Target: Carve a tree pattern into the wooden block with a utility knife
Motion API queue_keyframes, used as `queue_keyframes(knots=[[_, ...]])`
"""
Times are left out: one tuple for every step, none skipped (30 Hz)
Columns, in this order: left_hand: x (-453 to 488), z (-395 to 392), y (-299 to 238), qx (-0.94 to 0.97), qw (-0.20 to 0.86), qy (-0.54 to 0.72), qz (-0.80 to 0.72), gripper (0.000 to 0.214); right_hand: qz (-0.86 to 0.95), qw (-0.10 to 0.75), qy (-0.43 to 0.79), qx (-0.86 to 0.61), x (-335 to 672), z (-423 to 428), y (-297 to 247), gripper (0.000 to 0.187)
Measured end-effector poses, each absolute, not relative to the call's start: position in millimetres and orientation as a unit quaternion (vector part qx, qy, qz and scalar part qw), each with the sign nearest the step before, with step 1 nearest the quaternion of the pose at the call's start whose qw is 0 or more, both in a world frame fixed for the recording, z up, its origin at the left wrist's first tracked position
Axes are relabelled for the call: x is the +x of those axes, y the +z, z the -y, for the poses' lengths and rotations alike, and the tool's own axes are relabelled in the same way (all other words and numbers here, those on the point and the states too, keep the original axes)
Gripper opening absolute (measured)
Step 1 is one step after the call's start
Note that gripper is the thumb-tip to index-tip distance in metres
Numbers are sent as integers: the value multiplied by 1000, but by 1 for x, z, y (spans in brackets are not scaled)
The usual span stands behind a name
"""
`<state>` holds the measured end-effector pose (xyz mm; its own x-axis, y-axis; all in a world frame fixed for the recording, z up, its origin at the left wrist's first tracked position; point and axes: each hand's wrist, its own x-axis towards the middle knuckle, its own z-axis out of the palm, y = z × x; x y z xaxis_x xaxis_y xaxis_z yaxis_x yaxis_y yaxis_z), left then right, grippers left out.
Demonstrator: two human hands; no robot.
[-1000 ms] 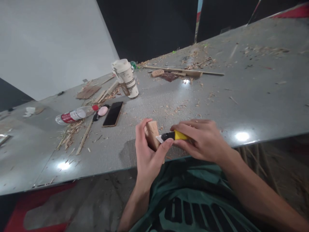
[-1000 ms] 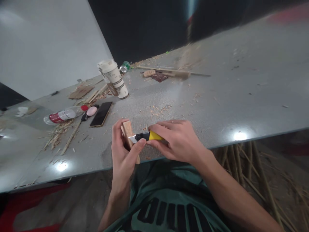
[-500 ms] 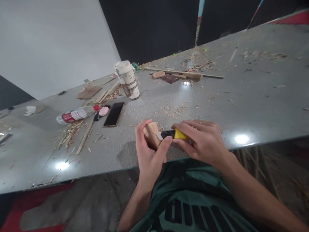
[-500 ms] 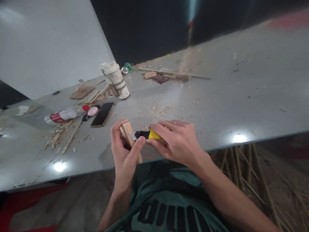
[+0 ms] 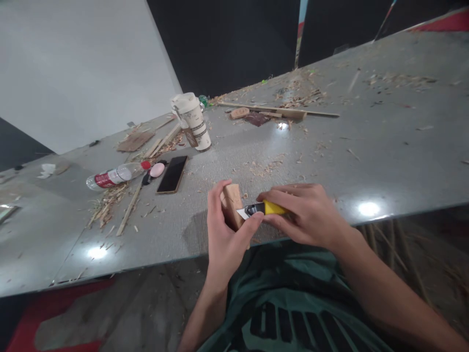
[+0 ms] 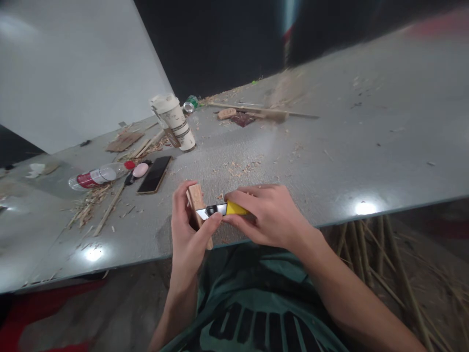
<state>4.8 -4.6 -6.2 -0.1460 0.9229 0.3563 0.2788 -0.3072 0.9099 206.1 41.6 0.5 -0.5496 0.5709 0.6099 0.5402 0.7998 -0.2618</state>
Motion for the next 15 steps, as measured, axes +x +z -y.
queue_keyframes(knots=[[4, 5, -6, 590, 283, 555, -514, 59, 881, 353, 24, -314, 206, -42, 0, 37], [4, 6, -5, 593, 276, 552, -517, 58, 881, 353, 23, -313, 207, -42, 0, 36], [4, 7, -5, 596, 269, 548, -522, 57, 881, 353, 18, -314, 207, -42, 0, 35], [4, 8, -4, 596, 264, 544, -529, 56, 880, 355, 9, -316, 207, -42, 0, 34], [5, 8, -4, 594, 260, 539, -537, 54, 877, 359, -2, -319, 206, -42, -1, 33], [6, 9, -3, 592, 256, 536, -545, 53, 874, 363, -15, -323, 206, -42, -1, 33], [7, 9, -3, 590, 251, 535, -551, 51, 871, 367, -28, -325, 206, -42, -1, 32], [9, 10, -3, 589, 245, 534, -555, 50, 869, 370, -40, -327, 205, -42, -1, 32], [10, 10, -3, 588, 235, 535, -559, 49, 867, 372, -49, -329, 204, -41, -1, 31], [11, 9, -3, 589, 222, 537, -562, 47, 864, 374, -57, -331, 203, -41, -1, 31], [12, 9, -3, 590, 208, 540, -564, 47, 861, 378, -63, -334, 203, -41, 0, 30], [12, 9, -3, 590, 195, 543, -565, 46, 858, 381, -68, -338, 202, -41, 0, 30], [13, 8, -4, 590, 188, 545, -565, 46, 854, 386, -72, -341, 202, -41, 0, 29], [12, 8, -4, 589, 187, 548, -564, 46, 851, 390, -72, -344, 201, -41, 0, 29], [12, 7, -4, 586, 195, 550, -562, 46, 850, 392, -68, -345, 201, -41, 0, 29]])
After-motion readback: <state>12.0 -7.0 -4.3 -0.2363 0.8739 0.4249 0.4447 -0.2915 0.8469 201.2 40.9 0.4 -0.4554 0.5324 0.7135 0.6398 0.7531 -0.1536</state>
